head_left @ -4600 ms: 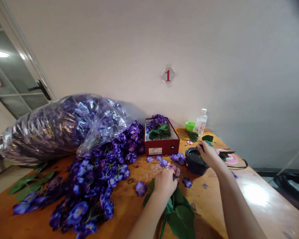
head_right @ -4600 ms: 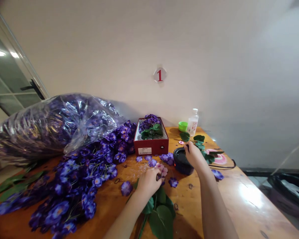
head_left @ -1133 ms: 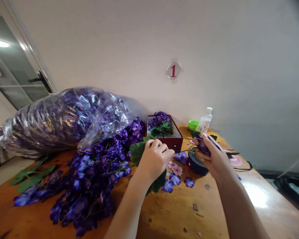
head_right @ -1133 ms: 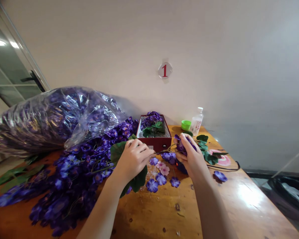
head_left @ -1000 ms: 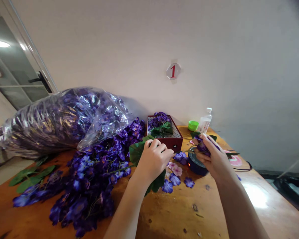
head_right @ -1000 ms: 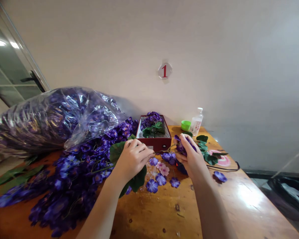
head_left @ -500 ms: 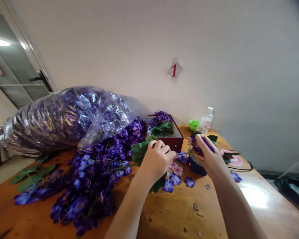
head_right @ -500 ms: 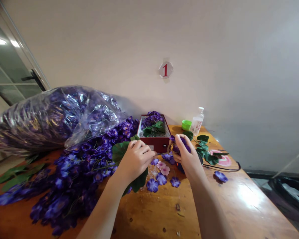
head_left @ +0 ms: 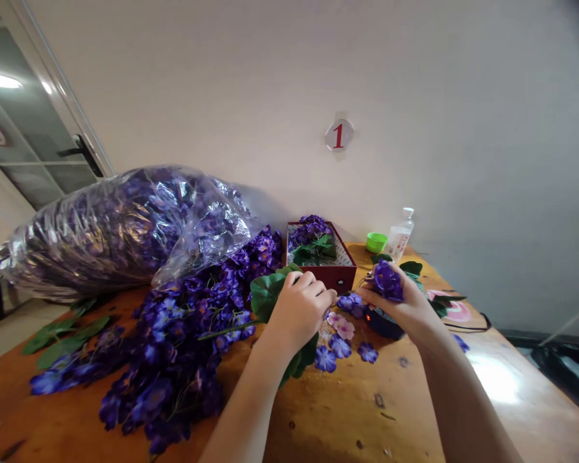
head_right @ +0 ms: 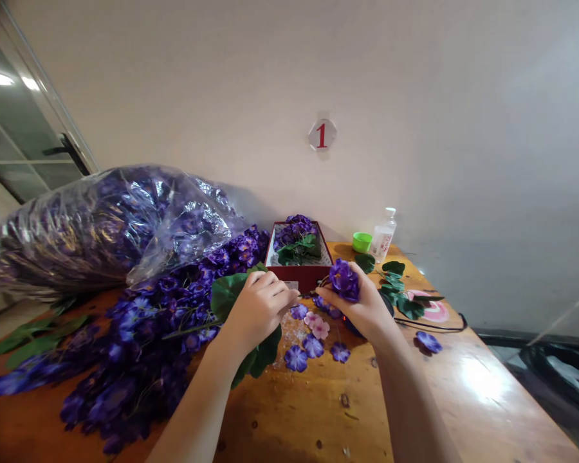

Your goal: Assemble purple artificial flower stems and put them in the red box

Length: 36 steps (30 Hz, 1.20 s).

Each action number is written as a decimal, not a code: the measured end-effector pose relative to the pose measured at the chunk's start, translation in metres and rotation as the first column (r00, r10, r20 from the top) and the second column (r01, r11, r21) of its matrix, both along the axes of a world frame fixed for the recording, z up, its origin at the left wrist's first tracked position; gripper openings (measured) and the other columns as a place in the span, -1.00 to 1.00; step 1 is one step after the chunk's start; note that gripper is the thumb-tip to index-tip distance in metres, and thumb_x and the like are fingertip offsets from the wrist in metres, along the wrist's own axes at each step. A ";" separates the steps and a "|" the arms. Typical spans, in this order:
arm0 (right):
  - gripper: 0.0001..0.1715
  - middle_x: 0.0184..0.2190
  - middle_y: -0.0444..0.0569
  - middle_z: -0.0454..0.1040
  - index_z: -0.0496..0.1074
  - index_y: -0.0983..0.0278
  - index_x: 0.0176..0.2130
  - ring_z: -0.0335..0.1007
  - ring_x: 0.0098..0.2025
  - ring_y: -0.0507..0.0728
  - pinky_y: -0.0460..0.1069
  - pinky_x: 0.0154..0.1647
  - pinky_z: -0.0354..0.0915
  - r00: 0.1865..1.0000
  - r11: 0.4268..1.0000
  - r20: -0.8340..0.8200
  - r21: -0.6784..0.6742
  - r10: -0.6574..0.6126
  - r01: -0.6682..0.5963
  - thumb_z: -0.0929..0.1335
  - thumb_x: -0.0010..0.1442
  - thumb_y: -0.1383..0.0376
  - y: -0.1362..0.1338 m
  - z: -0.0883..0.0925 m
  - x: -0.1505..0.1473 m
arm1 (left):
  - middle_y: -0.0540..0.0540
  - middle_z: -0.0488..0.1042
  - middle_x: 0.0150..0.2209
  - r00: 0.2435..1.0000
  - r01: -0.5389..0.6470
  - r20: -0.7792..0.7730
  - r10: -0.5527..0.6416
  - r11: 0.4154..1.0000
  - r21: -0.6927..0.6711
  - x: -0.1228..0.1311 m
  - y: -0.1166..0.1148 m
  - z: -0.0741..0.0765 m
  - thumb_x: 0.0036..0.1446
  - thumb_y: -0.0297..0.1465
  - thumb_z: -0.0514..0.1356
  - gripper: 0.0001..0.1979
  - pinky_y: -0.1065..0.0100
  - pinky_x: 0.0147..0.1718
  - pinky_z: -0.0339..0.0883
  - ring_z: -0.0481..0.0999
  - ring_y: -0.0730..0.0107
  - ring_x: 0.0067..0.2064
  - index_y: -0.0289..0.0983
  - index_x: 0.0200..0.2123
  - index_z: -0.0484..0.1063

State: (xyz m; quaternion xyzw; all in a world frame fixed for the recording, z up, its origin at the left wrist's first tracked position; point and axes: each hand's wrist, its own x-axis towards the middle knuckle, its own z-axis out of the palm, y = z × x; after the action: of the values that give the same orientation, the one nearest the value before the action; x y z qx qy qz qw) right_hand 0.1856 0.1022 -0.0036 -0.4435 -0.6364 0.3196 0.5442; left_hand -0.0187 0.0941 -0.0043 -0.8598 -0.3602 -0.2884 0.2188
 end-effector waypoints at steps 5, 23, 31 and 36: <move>-0.61 -0.45 -0.16 0.39 0.31 0.21 -0.30 0.32 -0.42 0.08 -0.02 -0.39 0.28 0.985 0.997 0.169 0.069 -0.040 0.028 0.48 -0.06 0.12 0.004 -0.006 0.002 | -0.05 0.45 -0.46 0.994 -0.027 -0.103 0.042 0.989 0.143 0.006 -0.002 0.000 0.17 -0.55 0.11 -0.85 0.24 -0.24 0.13 0.37 0.30 -0.30 -0.31 -0.41 0.44; -0.53 -0.32 0.03 0.53 0.28 0.24 -0.06 0.50 -0.38 0.22 0.08 -0.35 0.38 0.853 0.975 0.505 -0.088 -0.132 0.202 0.37 0.04 0.14 0.023 -0.031 0.002 | -0.19 0.57 -0.25 0.940 -0.319 -0.154 0.304 0.628 -0.709 0.023 -0.042 0.011 0.23 -0.32 0.04 -0.77 0.18 -0.23 0.37 0.55 0.07 -0.19 -0.25 -0.17 0.45; -0.37 0.03 0.21 0.39 0.24 0.28 0.08 0.46 -0.12 0.26 0.14 -0.14 0.36 0.805 0.982 0.565 0.066 -0.183 0.177 0.28 0.13 0.00 0.025 -0.038 -0.006 | -0.34 0.52 -0.12 0.546 -0.540 -0.179 0.819 0.180 -0.822 -0.086 0.011 0.002 0.12 -0.27 0.15 -0.63 0.20 -0.22 0.36 0.52 0.01 -0.08 -0.32 -0.03 0.36; -0.57 -0.23 0.04 0.54 0.33 0.24 -0.06 0.49 -0.35 0.15 0.06 -0.29 0.39 0.836 0.998 0.547 0.005 -0.053 0.060 0.27 0.16 0.07 0.007 -0.012 -0.007 | -0.23 0.56 -0.49 0.497 -0.473 -0.199 0.844 0.071 -0.878 -0.111 0.036 -0.025 -0.06 -0.41 0.28 -0.85 0.31 -0.39 0.39 0.58 0.13 -0.37 -0.33 -0.35 0.49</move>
State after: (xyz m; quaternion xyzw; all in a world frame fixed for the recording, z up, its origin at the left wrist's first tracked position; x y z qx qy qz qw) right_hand 0.1788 0.1094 -0.0157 -0.5381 -0.7498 0.1674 0.3468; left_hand -0.1300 0.1302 -0.0289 -0.4958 -0.8394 -0.0833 -0.2064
